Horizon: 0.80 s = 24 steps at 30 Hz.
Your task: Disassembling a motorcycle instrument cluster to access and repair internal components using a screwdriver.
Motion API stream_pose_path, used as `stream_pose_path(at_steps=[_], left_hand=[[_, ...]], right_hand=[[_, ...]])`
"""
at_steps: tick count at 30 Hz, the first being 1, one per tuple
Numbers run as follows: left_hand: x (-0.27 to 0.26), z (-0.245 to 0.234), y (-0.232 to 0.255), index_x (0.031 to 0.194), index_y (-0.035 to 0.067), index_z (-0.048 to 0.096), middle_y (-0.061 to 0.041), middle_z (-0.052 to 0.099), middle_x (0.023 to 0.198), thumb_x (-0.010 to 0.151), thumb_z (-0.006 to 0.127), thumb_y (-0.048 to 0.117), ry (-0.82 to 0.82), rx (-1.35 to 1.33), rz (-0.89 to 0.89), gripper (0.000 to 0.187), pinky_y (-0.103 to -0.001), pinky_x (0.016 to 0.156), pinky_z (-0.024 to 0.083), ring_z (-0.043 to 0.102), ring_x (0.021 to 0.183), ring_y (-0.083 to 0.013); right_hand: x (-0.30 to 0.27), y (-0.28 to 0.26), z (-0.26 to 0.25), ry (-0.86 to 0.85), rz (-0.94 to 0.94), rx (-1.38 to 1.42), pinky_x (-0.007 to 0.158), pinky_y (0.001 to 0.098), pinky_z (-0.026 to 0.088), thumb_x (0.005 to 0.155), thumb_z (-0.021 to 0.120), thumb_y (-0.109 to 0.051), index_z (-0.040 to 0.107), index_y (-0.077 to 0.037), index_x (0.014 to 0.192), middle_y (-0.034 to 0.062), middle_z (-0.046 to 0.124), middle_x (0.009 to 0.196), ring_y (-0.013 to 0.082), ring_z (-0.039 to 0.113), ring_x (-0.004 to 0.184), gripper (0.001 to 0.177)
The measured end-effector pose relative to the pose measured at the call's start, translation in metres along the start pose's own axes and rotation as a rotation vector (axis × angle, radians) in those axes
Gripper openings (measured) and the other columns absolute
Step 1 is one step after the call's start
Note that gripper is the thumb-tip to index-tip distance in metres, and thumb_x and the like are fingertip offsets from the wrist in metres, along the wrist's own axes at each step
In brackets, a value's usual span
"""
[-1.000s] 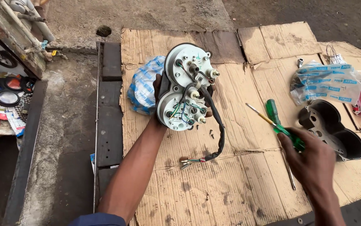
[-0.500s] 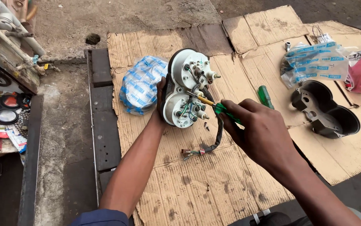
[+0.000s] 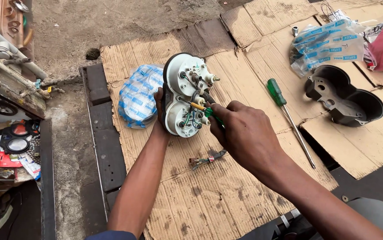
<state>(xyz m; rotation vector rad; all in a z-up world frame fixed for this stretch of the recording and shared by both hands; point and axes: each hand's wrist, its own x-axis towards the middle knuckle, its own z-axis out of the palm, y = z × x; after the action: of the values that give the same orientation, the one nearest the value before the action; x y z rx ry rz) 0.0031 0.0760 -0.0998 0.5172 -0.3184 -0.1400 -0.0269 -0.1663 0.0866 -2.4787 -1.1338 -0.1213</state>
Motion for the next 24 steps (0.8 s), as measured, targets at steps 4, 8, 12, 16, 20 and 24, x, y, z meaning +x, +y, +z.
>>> stream_pose_path(at_steps=[4, 8, 12, 16, 20, 24], left_hand=[[0.002, 0.002, 0.002, 0.156, 0.005, 0.044, -0.02, 0.059, 0.141, 0.089, 0.071, 0.062, 0.023, 0.011, 0.011, 0.092, -0.05, 0.102, 0.058, 0.063, 0.124, -0.0354], [-0.006, 0.0, -0.001, 0.155, 0.005, 0.044, -0.019, 0.059, 0.141, 0.088, 0.073, 0.061, 0.061, 0.011, 0.036, 0.092, -0.049, 0.102, 0.058, 0.063, 0.124, -0.0339], [-0.004, -0.004, -0.006, 0.154, 0.005, 0.044, -0.018, 0.06, 0.14, 0.087, 0.074, 0.06, 0.085, 0.011, 0.036, 0.092, -0.048, 0.102, 0.058, 0.063, 0.123, -0.0323], [0.001, -0.019, 0.0, 0.154, 0.005, 0.045, -0.017, 0.061, 0.14, 0.086, 0.076, 0.059, 0.094, 0.011, 0.048, 0.092, -0.046, 0.102, 0.059, 0.064, 0.123, -0.0307], [0.003, -0.023, -0.012, 0.154, 0.005, 0.045, -0.017, 0.06, 0.139, 0.086, 0.076, 0.057, 0.115, -0.009, 0.051, 0.091, -0.046, 0.101, 0.06, 0.066, 0.121, -0.03], [0.002, -0.008, -0.007, 0.155, 0.004, 0.044, -0.019, 0.061, 0.138, 0.088, 0.076, 0.057, 0.094, 0.016, 0.052, 0.091, -0.046, 0.097, 0.061, 0.067, 0.118, -0.031]], right_hand=[[-0.001, 0.006, 0.008, 0.037, 0.013, 0.031, 0.062, 0.0496, 0.052, 0.094, 0.067, -0.026, 0.075, -0.007, 0.11, 0.016, 0.066, 0.072, 0.0346, 0.065, 0.063, 0.027], [0.01, -0.006, -0.014, -0.149, 0.216, 0.147, 0.057, 0.047, 0.049, 0.096, 0.063, -0.028, 0.076, -0.005, 0.108, 0.0153, 0.064, 0.062, 0.0286, 0.06, 0.055, 0.03], [0.028, 0.027, -0.01, -0.431, 0.5, 0.376, 0.05, 0.0433, 0.043, 0.101, 0.06, -0.035, 0.075, 0.004, 0.098, 0.0116, 0.061, 0.059, 0.0198, 0.051, 0.05, 0.043], [0.038, 0.031, -0.005, -0.491, 0.476, 0.446, 0.045, 0.0414, 0.037, 0.102, 0.06, -0.039, 0.077, 0.002, 0.095, 0.0079, 0.059, 0.059, 0.0147, 0.045, 0.047, 0.045], [0.032, 0.017, -0.002, -0.478, 0.337, 0.075, 0.044, 0.0428, 0.041, 0.1, 0.055, -0.04, 0.076, -0.008, 0.101, 0.0093, 0.065, 0.057, 0.0188, 0.053, 0.043, 0.038], [0.026, 0.038, 0.013, -0.428, 0.112, -0.227, 0.045, 0.043, 0.041, 0.105, 0.05, -0.043, 0.069, -0.007, 0.104, 0.0103, 0.064, 0.056, 0.0228, 0.055, 0.043, 0.041]])
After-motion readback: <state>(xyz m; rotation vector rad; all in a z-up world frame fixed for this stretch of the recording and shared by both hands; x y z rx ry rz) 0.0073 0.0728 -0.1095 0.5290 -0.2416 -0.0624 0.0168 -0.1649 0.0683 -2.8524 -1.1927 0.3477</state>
